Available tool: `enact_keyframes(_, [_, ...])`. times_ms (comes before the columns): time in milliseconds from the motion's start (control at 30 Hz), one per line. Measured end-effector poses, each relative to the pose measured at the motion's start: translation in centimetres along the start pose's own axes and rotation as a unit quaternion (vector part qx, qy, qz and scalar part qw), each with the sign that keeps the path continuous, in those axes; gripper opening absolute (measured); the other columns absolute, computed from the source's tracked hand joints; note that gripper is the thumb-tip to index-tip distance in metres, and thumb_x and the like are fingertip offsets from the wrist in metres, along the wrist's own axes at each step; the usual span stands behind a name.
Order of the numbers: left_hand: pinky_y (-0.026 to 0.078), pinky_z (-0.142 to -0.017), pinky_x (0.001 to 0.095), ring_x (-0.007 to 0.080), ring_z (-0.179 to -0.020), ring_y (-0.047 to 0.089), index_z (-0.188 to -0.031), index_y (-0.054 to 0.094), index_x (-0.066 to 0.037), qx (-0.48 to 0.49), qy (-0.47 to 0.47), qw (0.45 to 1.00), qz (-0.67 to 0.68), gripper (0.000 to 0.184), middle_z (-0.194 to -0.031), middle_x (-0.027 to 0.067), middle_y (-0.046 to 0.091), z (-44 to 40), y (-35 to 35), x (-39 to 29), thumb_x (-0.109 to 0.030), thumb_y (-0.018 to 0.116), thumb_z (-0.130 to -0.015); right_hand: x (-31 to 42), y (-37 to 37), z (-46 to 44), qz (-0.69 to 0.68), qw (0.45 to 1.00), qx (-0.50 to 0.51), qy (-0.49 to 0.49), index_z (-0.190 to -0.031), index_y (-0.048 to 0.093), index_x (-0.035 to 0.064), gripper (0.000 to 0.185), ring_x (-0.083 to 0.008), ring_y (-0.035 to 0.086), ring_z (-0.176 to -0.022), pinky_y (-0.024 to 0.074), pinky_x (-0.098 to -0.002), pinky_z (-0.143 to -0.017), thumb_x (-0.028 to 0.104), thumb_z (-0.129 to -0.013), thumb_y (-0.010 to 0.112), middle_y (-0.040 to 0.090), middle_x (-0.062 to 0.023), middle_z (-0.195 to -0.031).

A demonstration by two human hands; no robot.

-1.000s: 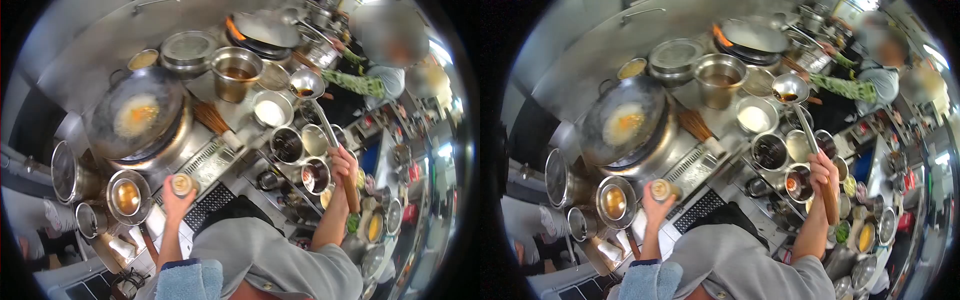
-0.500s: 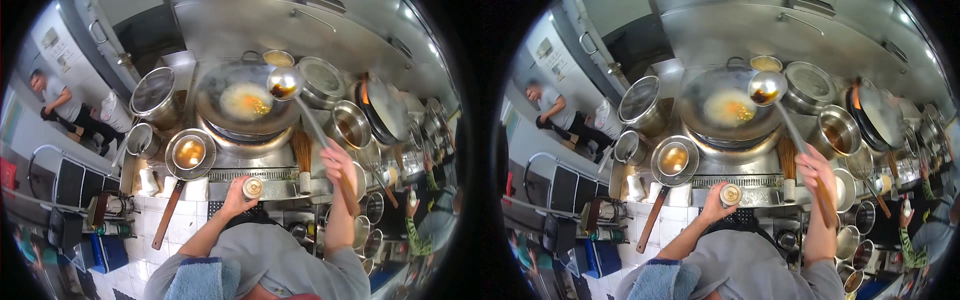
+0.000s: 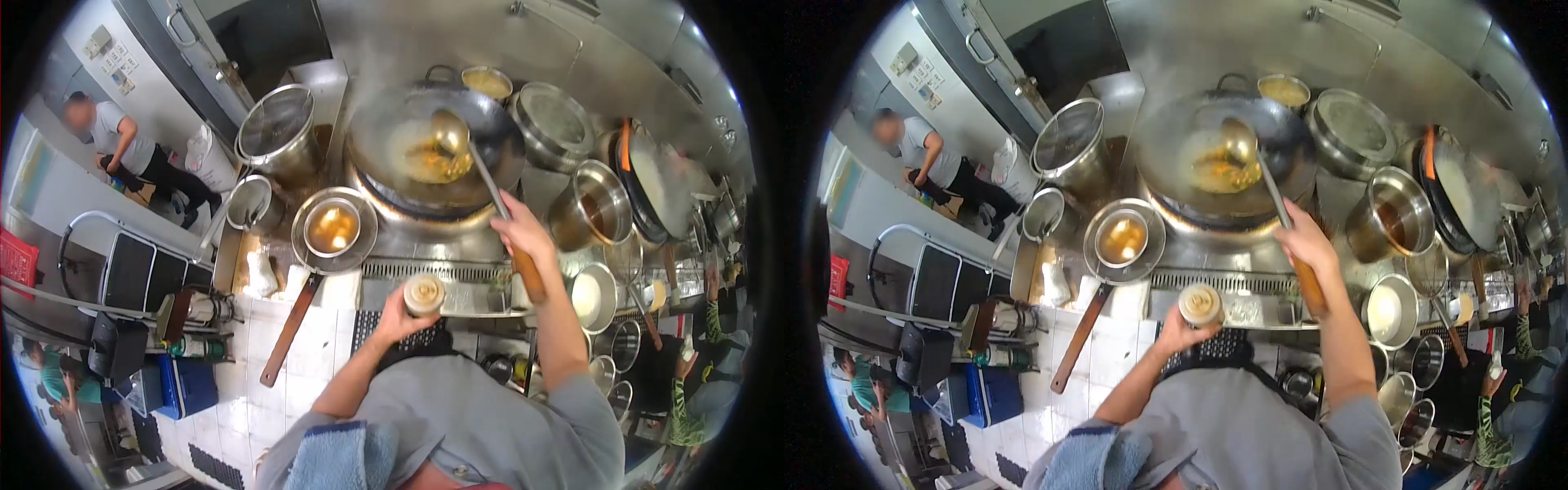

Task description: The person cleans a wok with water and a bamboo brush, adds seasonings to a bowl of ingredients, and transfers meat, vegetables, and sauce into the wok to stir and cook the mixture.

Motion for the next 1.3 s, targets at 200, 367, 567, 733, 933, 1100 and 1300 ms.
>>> enact_keyframes(200, [0.046,-0.094,0.0341,0.0200,-0.103,0.060,-0.117,0.054,0.001,-0.057,0.078,0.994,-0.044,0.065,-0.111,0.0112,0.063,1.4,-6.0,-5.3,-0.019,0.084,-0.062,-1.6,0.9,0.8,-0.135,0.987,0.080,0.021,-0.148,0.026,0.0058,0.068,-0.0057,0.043,-0.046,0.0376,-0.0234,-0.037,0.002,-0.086,0.056,0.046,0.0022,-0.065])
enact_keyframes(367, [0.046,-0.093,0.0334,0.0190,-0.103,0.060,-0.117,0.052,0.002,-0.029,-0.012,0.999,-0.005,0.065,-0.113,0.0123,0.062,1.7,-8.1,-3.2,-0.017,0.084,-0.063,-0.6,2.3,-1.4,0.052,0.998,-0.040,-0.008,-0.147,0.026,0.0029,0.070,-0.0090,0.045,-0.043,0.0382,-0.0259,-0.037,0.006,-0.084,0.057,0.048,-0.0013,-0.064])
enact_keyframes(567, [0.046,-0.093,0.0342,0.0208,-0.103,0.060,-0.121,0.047,0.002,-0.051,-0.022,0.998,0.006,0.071,-0.113,0.0130,0.062,2.3,-9.5,-3.6,-0.017,0.084,-0.064,0.8,0.7,-0.2,0.110,0.991,-0.072,-0.003,-0.147,0.023,0.0012,0.074,-0.0114,0.045,-0.043,0.0384,-0.0289,-0.038,0.009,-0.082,0.058,0.048,-0.0033,-0.061])
enact_keyframes(733, [0.048,-0.090,0.0342,0.0217,-0.101,0.060,-0.123,0.046,0.000,-0.089,-0.035,0.995,-0.043,0.073,-0.113,0.0134,0.060,1.0,-11.2,-4.0,-0.013,0.085,-0.063,-0.4,2.3,-1.6,0.047,0.999,0.010,-0.014,-0.148,0.022,0.0021,0.075,-0.0115,0.045,-0.043,0.0396,-0.0287,-0.038,0.007,-0.082,0.057,0.048,-0.0036,-0.062])
enact_keyframes(933, [0.049,-0.086,0.0352,0.0225,-0.095,0.062,-0.120,0.048,0.001,-0.151,-0.022,0.982,-0.115,0.068,-0.107,0.0151,0.064,-1.6,-14.4,-8.7,-0.016,0.084,-0.065,-1.6,0.0,-1.9,0.117,0.992,-0.045,-0.002,-0.149,0.019,0.0040,0.074,-0.0127,0.047,-0.045,0.0427,-0.0290,-0.040,0.006,-0.084,0.055,0.050,-0.0067,-0.067])
enact_keyframes(1100, [0.050,-0.082,0.0389,0.0300,-0.093,0.065,-0.115,0.052,0.001,-0.184,0.035,0.930,-0.317,0.065,-0.102,0.0189,0.066,-4.3,-17.4,-12.7,-0.024,0.084,-0.063,0.1,0.6,-0.9,0.090,0.992,0.085,-0.035,-0.149,0.020,0.0060,0.075,-0.0135,0.045,-0.042,0.0421,-0.0299,-0.039,0.006,-0.084,0.057,0.048,-0.0032,-0.058])
enact_keyframes(1300, [0.050,-0.083,0.0412,0.0344,-0.095,0.064,-0.113,0.052,0.001,-0.140,0.019,0.896,-0.420,0.059,-0.102,0.0228,0.064,-9.6,-17.4,-18.2,-0.022,0.078,-0.065,2.0,-2.5,0.0,0.158,0.978,-0.110,-0.078,-0.145,0.027,0.0002,0.074,-0.0332,0.064,-0.067,0.0517,-0.0374,-0.065,0.010,-0.081,0.064,0.063,-0.0284,-0.101])
Point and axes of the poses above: each hand's wrist, its own z-axis away from the middle knuckle, its own y-axis out of the palm, x = y × z, the point moved 10 cm from there along -z, towards the middle knuckle
